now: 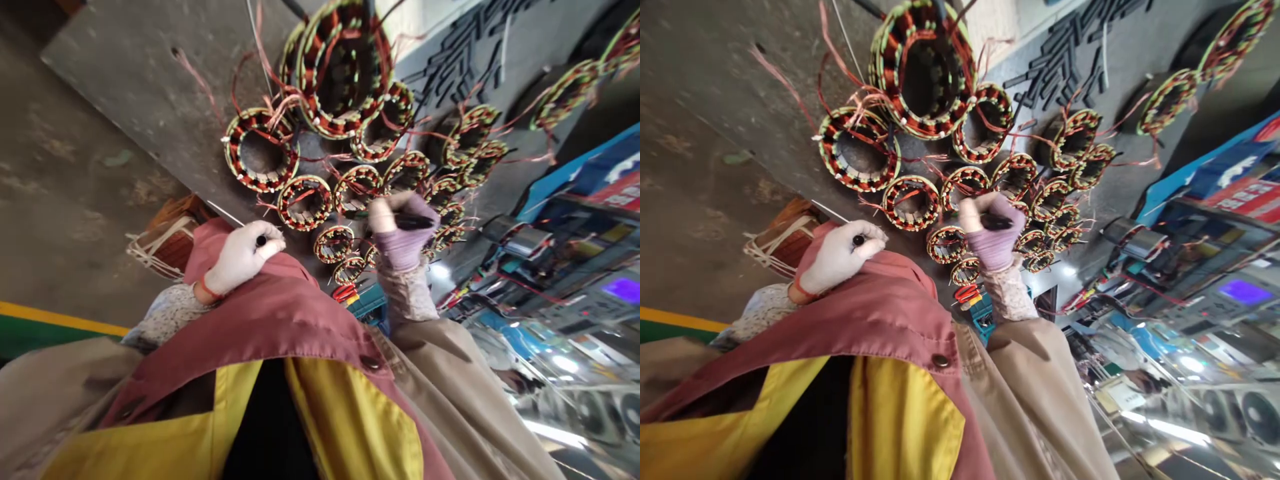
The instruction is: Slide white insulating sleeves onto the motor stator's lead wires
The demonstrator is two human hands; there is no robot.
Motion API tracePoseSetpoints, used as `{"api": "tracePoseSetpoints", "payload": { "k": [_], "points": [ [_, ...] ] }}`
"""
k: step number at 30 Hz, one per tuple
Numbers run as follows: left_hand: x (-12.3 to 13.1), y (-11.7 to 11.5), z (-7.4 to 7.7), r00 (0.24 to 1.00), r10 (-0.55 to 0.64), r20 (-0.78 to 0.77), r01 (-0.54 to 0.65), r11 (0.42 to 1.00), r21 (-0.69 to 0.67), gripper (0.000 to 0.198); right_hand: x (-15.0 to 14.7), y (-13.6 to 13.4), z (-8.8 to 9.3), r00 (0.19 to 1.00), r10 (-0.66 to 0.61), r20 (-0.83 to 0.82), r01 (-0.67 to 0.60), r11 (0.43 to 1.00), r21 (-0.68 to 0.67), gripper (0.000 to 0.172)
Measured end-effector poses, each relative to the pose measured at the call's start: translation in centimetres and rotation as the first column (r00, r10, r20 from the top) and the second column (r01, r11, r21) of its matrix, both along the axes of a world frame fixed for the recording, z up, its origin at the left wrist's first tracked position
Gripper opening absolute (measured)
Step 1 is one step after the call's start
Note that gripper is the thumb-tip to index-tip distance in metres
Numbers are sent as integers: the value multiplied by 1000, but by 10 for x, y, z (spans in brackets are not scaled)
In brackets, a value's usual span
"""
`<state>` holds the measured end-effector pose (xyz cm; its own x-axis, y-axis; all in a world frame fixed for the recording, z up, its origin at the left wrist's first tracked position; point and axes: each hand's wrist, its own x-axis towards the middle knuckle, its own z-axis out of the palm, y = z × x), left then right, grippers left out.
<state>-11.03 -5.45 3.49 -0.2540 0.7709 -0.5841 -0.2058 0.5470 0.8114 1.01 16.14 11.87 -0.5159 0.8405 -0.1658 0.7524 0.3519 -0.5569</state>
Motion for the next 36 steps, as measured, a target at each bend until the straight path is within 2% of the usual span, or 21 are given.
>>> {"api": "tracePoseSetpoints", "payload": {
  "k": [3, 7, 10, 14, 17, 25, 28, 32, 34, 36],
  "points": [
    [2, -5, 0, 1000, -12, -8, 13, 1000, 20, 25, -9, -29, 3, 1000, 24, 12, -23, 994, -104, 32],
    [4, -13, -3, 999, 50, -1, -50, 999, -7, 20, -1, -63, 12, 999, 29, -14, -31, 980, -198, 31],
    [5, -16, -5, 998, 61, 20, -61, 998, -9, 19, 4, -76, 6, 1000, 25, -13, -28, 977, -213, 29],
    [7, -18, -8, 997, 67, 28, -68, 998, 14, 17, -1, -71, -32, 998, -33, 61, 36, 998, -53, 33],
    [6, -22, -9, 995, 91, 36, -92, 996, 18, 17, -5, -63, -54, 993, -25, 113, 28, 999, -22, 31],
    [6, -27, -13, 983, 149, 111, -149, 989, -11, 19, -8, -57, -67, 974, -101, 201, 115, 991, -61, 30],
    [6, -28, -14, 984, 157, 79, -158, 987, 3, 18, -8, -52, -61, 975, -110, 192, 130, 987, -94, 31],
    [4, -25, -15, 984, 162, 73, -161, 987, -20, 19, -25, -43, -30, 994, -93, 62, 96, 994, -48, 31],
    [2, -21, -14, 985, 163, 61, -162, 986, -26, 19, -44, -41, -16, 1000, 0, -20, 0, 1000, -10, 31],
    [1, -19, -13, 985, 167, 42, -166, 986, -23, 20, -66, -41, -14, 987, 147, -64, -146, 989, 29, 31]
  ]
}}
